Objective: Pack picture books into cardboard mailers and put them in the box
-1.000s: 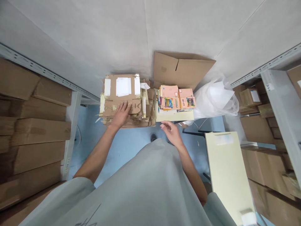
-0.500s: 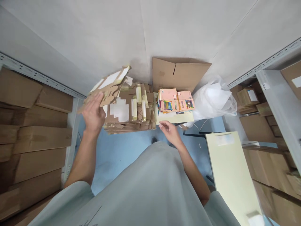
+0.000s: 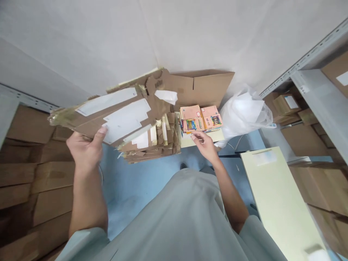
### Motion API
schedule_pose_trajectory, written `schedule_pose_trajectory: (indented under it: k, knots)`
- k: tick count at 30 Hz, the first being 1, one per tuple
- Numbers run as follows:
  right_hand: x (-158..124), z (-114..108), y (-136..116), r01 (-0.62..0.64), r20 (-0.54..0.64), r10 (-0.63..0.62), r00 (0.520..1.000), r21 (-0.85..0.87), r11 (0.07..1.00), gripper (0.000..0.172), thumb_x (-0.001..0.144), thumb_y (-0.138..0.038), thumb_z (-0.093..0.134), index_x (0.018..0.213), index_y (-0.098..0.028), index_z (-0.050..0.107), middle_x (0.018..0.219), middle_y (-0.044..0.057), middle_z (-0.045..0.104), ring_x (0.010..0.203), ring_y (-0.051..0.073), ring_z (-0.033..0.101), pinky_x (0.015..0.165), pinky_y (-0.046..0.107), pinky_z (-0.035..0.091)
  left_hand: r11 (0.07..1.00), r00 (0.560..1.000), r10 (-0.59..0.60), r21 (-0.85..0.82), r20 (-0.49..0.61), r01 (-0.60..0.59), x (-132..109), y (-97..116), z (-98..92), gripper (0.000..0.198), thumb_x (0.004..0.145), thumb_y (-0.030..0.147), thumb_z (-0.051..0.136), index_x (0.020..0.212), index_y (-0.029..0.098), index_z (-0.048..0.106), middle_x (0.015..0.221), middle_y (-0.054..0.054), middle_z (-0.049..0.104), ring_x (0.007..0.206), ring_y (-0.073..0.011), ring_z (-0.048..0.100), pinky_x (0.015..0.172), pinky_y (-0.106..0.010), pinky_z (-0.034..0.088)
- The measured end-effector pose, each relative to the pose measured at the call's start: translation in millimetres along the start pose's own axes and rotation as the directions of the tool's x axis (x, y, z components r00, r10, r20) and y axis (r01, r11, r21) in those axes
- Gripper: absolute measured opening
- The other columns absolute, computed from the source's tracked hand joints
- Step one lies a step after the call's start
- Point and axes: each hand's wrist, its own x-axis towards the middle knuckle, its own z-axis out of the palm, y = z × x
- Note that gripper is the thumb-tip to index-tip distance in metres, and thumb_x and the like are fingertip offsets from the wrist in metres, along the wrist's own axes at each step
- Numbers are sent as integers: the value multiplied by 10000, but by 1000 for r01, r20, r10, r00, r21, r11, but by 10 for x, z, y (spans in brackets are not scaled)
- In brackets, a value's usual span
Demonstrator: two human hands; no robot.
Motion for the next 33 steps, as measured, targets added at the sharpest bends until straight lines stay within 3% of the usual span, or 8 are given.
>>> schedule_pose_trajectory:
  k: [3,6,11,15,19,23,29,33]
  knots:
    - [14,-252,-85,56,-144,-56,988,-6,998,598,911,-796,806,1206,-276,800,1229,114,842,1193,314,777,1025,474,664,974,984,-87,-194,158,117,-35,46,247,506,728,541,994,999,176,771,998,-66,850,963,-243,789,973,-389,671]
    - [-77,-544,-104,69,-290,-76,954,-35,997,651,887,-796,833,1295,-292,772,1347,125,806,1268,322,745,1023,470,670,919,922,-158,-289,353,268,-108,96,646,606,660,597,1039,1048,213,776,1016,-66,868,997,-258,805,1001,-400,675]
    - [-490,-1061,58,-16,-493,-9,870,-48,999,680,876,-782,856,1355,-313,742,1497,123,747,1361,340,717,1036,477,666,914,713,-165,-167,682,371,-271,144,1522,642,669,662,1000,1104,235,798,1091,-99,875,1063,-319,837,1020,-470,694]
    - [-983,-1467,283,-106,-649,90,755,16,994,666,832,-778,900,1259,-292,739,1463,128,761,1338,340,736,1051,490,665,922,523,-88,-130,848,365,-572,358,2359,695,684,659,979,1205,234,806,1101,-97,876,1126,-338,840,1070,-493,686]
    - [-1538,-1892,498,-129,-750,168,639,111,985,591,818,-753,927,1090,-260,744,1344,116,801,1222,306,778,1064,479,670,919,314,0,-125,949,375,-1075,765,3121,770,669,674,994,1269,228,811,1109,-108,880,1127,-348,842,1076,-488,685]
    - [-2090,-2394,738,-172,-811,218,542,147,974,539,847,-735,911,1052,-251,794,1258,99,818,1148,289,782,1034,472,681,926,105,57,-92,993,366,-1692,1159,3751,830,713,689,994,1360,212,788,1181,-144,878,1198,-376,831,1079,-499,686]
    - [-2803,-3273,1271,-207,-867,261,424,188,960,523,840,-737,911,1031,-257,829,1257,87,799,1207,294,755,1067,481,669,945,-94,35,-2,995,328,-2829,1734,4652,878,671,745,1006,1320,185,814,1185,-170,883,1191,-401,835,1078,-518,682]
    - [-3223,-3841,1633,-192,-886,307,347,253,948,529,825,-774,897,939,-264,817,1130,69,775,1072,269,755,995,465,689,944,-205,31,38,978,328,-3645,2071,5259,825,664,720,1002,1268,187,826,1218,-164,882,1211,-400,828,1083,-517,672]
